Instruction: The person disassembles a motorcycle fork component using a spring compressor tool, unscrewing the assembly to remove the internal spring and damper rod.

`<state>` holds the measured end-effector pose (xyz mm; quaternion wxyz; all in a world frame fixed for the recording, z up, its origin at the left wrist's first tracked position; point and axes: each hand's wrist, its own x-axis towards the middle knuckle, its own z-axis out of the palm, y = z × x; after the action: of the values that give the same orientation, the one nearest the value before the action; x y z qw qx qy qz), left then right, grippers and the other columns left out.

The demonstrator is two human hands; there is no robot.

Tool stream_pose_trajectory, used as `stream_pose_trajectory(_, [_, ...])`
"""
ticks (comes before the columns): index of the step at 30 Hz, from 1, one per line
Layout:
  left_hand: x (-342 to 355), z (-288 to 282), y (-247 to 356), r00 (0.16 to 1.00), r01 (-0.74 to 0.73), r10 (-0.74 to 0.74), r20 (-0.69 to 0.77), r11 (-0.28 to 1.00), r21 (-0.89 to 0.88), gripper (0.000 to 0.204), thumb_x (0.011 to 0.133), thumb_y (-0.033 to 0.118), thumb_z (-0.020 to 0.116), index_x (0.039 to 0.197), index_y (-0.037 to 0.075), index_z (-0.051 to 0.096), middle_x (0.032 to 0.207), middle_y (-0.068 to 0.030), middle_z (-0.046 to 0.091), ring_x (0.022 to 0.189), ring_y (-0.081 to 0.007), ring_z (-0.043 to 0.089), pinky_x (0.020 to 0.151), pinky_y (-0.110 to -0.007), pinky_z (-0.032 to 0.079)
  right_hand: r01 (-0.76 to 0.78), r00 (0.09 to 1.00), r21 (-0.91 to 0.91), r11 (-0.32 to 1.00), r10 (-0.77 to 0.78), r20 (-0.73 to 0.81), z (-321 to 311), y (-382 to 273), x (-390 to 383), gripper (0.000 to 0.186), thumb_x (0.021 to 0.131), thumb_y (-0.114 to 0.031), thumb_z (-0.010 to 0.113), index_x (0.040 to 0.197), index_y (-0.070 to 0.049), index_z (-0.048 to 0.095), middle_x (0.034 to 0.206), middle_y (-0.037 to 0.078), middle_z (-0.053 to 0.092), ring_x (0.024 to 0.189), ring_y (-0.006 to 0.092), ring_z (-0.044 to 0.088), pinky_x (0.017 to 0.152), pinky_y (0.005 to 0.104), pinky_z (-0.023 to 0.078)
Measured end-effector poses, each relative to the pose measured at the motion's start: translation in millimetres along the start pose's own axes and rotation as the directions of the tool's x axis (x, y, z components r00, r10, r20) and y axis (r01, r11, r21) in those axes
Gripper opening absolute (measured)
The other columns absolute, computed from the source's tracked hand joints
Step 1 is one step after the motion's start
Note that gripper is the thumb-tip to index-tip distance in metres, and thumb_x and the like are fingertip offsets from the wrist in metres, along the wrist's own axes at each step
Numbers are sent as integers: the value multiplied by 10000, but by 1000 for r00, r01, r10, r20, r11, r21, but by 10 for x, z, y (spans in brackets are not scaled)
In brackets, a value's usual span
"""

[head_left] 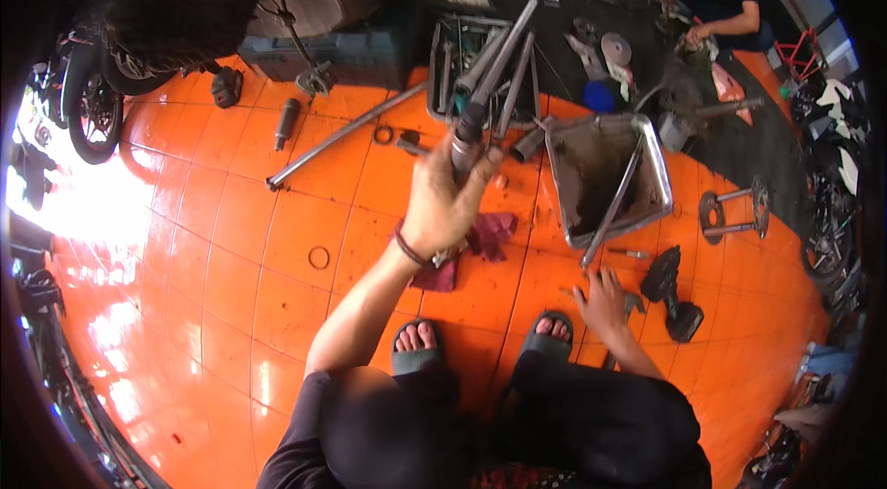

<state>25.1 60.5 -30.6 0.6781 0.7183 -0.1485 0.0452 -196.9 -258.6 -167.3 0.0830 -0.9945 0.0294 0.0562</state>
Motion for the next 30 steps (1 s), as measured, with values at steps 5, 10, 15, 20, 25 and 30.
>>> stream_pose_trajectory(5, [-81,-139,138,993,110,-114,-8,974,-197,373,1043,229,696,745,63,544,572,56,508,525,-20,437,465,-251,351,216,975,202,955,-200,-95,58,-754,922,424,994,-319,689,1247,19,658,1211,209,631,1166,394,594,1007,489,503])
stream_pose_trajectory(10, [-332,-255,385,984,175,-168,59,975,-137,349,1063,162,630,755,65,499,628,45,504,548,-35,434,495,-234,318,503,825,110,857,-439,-355,479,-1396,1360,382,981,-293,706,1242,-17,668,1222,170,611,1188,353,582,1004,485,513])
stream_pose_trajectory(15, [-337,-398,629,959,151,-190,212,970,188,376,1053,193,659,728,42,543,579,20,539,498,-40,499,454,-261,368,261,961,442,858,-273,-38,603,-1345,1375,261,987,-191,661,1157,7,658,1145,155,661,1094,289,636,960,458,510])
stream_pose_trajectory(20, [-205,-207,507,865,115,-292,407,906,407,368,1026,249,685,766,4,596,560,-46,502,515,-105,438,492,-351,374,-67,992,980,189,-91,85,-466,-1038,1120,173,1033,-167,593,1065,-2,634,933,44,639,900,123,592,809,314,487])
stream_pose_trajectory(25, [-440,-98,250,781,-6,-338,525,837,548,120,875,122,707,900,5,703,697,-238,663,687,-451,664,633,-481,535,109,963,956,273,-268,-33,-1671,-1022,932,228,1080,-204,548,1089,4,640,943,51,633,893,115,582,803,305,478])
stream_pose_trajectory(30, [-658,157,209,648,-187,-413,640,728,659,176,866,178,723,974,40,706,699,-226,686,682,-454,691,665,-544,573,322,882,800,507,-468,-59,-1890,-1002,905,253,1084,-209,549,1074,23,648,979,152,663,890,266,648,816,370,503])
